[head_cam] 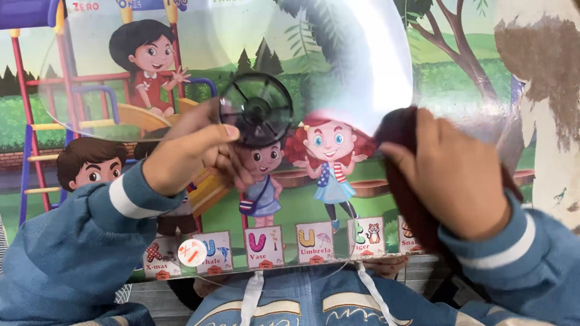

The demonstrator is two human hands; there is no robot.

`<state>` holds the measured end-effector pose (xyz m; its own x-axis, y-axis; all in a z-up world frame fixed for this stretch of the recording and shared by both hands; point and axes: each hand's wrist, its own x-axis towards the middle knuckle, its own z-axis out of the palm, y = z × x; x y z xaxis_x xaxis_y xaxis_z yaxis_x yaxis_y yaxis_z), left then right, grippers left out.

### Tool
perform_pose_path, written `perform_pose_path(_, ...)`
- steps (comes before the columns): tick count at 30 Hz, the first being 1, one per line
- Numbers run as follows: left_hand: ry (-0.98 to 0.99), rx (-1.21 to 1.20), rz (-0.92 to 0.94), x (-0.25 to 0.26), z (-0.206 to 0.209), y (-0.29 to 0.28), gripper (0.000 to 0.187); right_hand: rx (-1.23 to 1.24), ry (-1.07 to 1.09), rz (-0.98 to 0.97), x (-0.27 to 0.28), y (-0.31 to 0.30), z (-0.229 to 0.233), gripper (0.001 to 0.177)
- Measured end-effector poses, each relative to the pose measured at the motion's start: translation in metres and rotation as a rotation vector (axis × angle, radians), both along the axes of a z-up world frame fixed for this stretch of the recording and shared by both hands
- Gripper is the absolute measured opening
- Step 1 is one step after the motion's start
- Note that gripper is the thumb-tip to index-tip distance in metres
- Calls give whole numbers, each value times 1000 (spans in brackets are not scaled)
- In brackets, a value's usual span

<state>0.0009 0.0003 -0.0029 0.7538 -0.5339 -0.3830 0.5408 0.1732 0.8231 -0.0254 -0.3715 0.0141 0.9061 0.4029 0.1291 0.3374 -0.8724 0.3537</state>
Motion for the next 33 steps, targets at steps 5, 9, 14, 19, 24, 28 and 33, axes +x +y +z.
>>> perform_pose_path(5,0,-28,5,3,-7,3,45,175,118,173,-24,21,20,52)
perform_pose_path(9,2,-43,-46,4,-8,2,41,405,383,276,-19,22,38,41)
perform_pose_path(14,-48,-19,-111,1,-1,-1,48,434,149,316,17,40,61,45)
perform_pose_path(19,-18,63,-128,2,2,-2,50,483,4,625,77,93,34,45)
perform_pose_path(24,24,-43,-98,1,-5,4,48,381,-45,691,80,109,21,51)
perform_pose_path(28,-27,-1,-80,-2,4,-1,41,264,-25,662,59,101,24,55)
perform_pose_path(33,-35,-32,-105,0,2,0,45,169,-67,575,41,96,20,57)
